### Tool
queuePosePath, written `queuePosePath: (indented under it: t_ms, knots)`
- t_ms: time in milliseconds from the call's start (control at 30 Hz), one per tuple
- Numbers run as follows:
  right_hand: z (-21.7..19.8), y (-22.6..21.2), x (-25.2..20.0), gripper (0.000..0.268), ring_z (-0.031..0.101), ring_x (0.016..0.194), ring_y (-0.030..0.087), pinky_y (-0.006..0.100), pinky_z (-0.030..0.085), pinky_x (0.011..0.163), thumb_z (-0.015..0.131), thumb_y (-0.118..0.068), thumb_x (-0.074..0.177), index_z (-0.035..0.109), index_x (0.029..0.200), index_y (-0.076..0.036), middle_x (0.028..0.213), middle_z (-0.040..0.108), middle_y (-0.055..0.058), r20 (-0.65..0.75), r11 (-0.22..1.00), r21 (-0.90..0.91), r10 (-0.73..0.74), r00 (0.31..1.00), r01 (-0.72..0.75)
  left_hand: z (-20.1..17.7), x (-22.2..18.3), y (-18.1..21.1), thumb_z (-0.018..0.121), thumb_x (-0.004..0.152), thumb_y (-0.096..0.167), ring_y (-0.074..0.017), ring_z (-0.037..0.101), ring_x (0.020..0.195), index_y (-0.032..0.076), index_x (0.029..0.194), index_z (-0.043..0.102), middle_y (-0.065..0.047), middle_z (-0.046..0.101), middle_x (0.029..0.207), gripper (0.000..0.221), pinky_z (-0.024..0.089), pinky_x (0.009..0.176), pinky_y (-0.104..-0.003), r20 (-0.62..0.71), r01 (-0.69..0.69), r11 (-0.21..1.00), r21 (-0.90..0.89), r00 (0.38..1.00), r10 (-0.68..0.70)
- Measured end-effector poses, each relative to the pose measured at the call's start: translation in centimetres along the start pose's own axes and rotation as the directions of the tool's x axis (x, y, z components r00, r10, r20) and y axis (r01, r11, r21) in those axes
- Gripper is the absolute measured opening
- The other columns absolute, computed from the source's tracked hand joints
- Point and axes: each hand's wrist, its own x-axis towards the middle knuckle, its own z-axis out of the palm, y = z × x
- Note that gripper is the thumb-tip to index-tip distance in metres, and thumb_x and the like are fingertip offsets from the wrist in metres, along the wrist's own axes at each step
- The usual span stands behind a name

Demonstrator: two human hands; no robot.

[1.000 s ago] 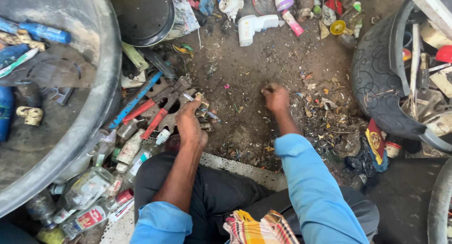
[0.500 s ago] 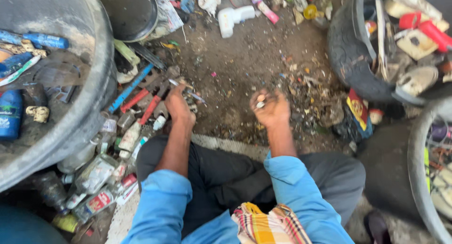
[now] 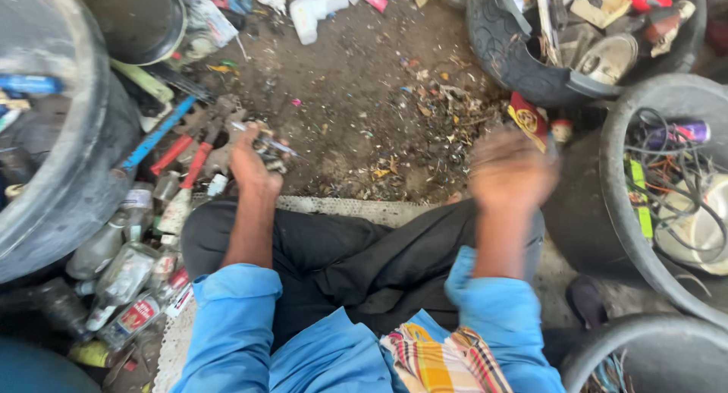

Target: The person sits on the floor and sorts through various pieces of scrap metal, electronic components, and plastic items, picking them up individually and placing them into different containers.

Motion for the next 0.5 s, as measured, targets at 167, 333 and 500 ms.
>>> queuePosePath:
  t_ms: [167,333,500]
  knots:
    - [-8.4,15.0,1.8,0.047,0.071,0.081,0.03,0.042,0.054,0.077,0.071,-0.043,0.101,0.078,0.107,0.003,0.099,0.08,0.023,-0.104,-0.022,-0.995,0.116,0.988,-0.102,-1.2,-3.6,2.2,0.06,0.092,0.026,-0.0295,0.065,0.068,0.007,0.093,0.066,-0.011,0.066,0.077,0.02,0.049,0.053,-0.038,0.078,0.168,0.977,-0.129,0.984,-0.158]
    - [-8.8,19.0,0.8,0.091,0.052,0.124,0.053,0.045,0.05,0.098,0.083,-0.026,0.072,0.046,0.153,-0.006,0.148,0.042,0.042,0.364,-0.556,-0.652,0.366,0.857,0.515,-1.9,-10.9,10.9,0.062,0.09,0.023,-0.0302,0.063,0.074,0.003,0.095,0.063,-0.013,0.066,0.085,0.02,0.056,0.066,-0.042,0.044,-0.065,0.974,-0.218,0.996,0.076]
    - [-7.2,19.3,0.7,0.099,0.042,0.14,0.045,0.048,0.038,0.114,0.082,-0.055,0.079,0.039,0.153,-0.005,0.152,0.041,0.031,0.099,-0.628,-0.7,0.387,0.917,0.34,-3.2,-18.1,23.8,0.06,0.098,0.018,-0.0286,0.069,0.09,0.004,0.109,0.065,-0.013,0.073,0.098,0.018,0.057,0.073,-0.041,-0.052,-0.352,0.906,-0.235,0.935,0.35]
